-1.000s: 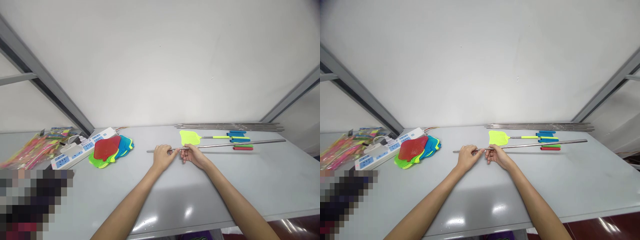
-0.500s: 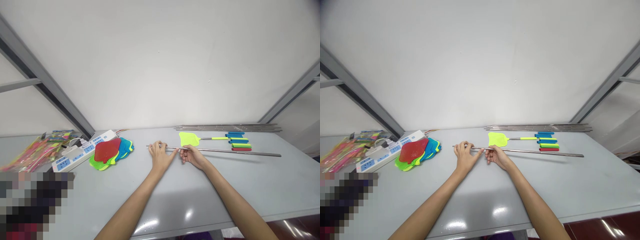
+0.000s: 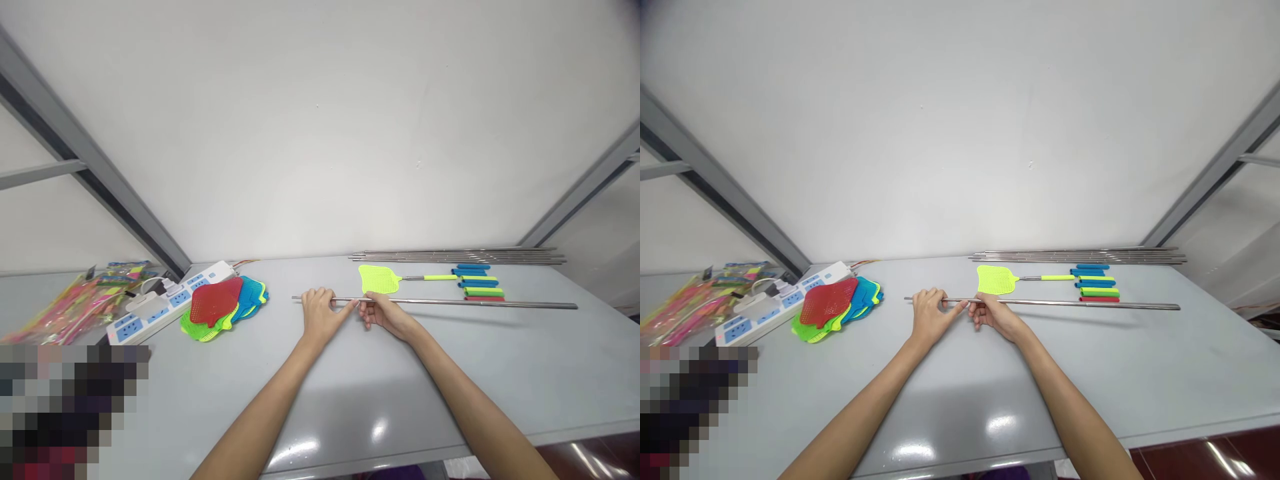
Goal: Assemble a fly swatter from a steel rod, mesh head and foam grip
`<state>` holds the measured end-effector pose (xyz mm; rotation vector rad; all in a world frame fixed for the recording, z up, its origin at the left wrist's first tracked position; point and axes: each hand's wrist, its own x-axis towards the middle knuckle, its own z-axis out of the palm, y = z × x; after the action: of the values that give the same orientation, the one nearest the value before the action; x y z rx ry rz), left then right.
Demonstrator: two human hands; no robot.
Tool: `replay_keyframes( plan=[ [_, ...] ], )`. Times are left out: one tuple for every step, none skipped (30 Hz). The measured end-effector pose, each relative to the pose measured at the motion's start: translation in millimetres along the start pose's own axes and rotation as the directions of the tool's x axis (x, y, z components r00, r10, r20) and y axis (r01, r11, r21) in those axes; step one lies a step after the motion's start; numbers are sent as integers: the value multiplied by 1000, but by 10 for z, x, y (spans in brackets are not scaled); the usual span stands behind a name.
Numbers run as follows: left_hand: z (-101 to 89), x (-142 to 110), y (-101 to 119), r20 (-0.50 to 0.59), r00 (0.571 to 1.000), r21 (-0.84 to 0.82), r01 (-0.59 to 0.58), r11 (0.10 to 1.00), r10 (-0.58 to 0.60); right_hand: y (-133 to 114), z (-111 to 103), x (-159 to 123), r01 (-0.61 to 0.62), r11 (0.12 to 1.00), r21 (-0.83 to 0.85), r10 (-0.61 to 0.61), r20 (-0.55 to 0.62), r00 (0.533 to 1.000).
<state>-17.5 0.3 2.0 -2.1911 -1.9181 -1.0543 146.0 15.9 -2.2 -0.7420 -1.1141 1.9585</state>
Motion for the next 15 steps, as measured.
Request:
replay_keyframes(
  plan=[
    [-1,2,-7,3,1000,3,7,1000,-7,0,11,-3,-4,1000,-22,4,3,1000],
    [-2,2,-14,6,1000,5,15,1000,-15,-1,22,-6,-9,999,-44,9,8,1000],
    [0,2,-21,7,1000,6,22,1000,-22,-2,33,-10,-12,998,-66,13,14,1000],
    [2,2,-27,6,1000,4,30,1000,-30,-2,43,-13,-11,996,-86,13,20,1000],
    [6,0,-33,5,999,2,36,999,-36,-2,50,-15,-8,995,-103,10,25,1000],
    [12,-3,-39,3,999,-2,42,999,-42,-1,55,-16,-4,993,-114,8,30,1000],
    [18,-6,-43,3,999,-7,48,999,-48,1,56,-17,-4,993,-121,8,36,999],
    [26,-10,-47,6,998,-12,56,998,-56,5,53,-15,-7,992,-123,13,42,999],
    [33,-12,-50,12,998,-18,65,998,-65,9,47,-13,-14,992,-122,20,46,999],
    [40,-14,-52,19,997,-24,75,997,-74,13,39,-10,-23,992,-121,29,51,998],
    [45,-16,-54,28,996,-29,83,996,-82,16,29,-8,-32,992,-121,38,54,998],
    [48,-16,-54,37,995,-32,89,996,-88,19,19,-6,-37,992,-119,44,56,997],
    [47,-15,-53,42,995,-32,92,995,-90,20,11,-5,-39,992,-116,46,57,997],
    [44,-15,-51,44,995,-30,90,995,-89,19,5,-6,-40,993,-114,46,57,997],
    [37,-15,-47,43,996,-27,85,996,-84,17,0,-8,-42,993,-113,49,59,997]
  ],
)
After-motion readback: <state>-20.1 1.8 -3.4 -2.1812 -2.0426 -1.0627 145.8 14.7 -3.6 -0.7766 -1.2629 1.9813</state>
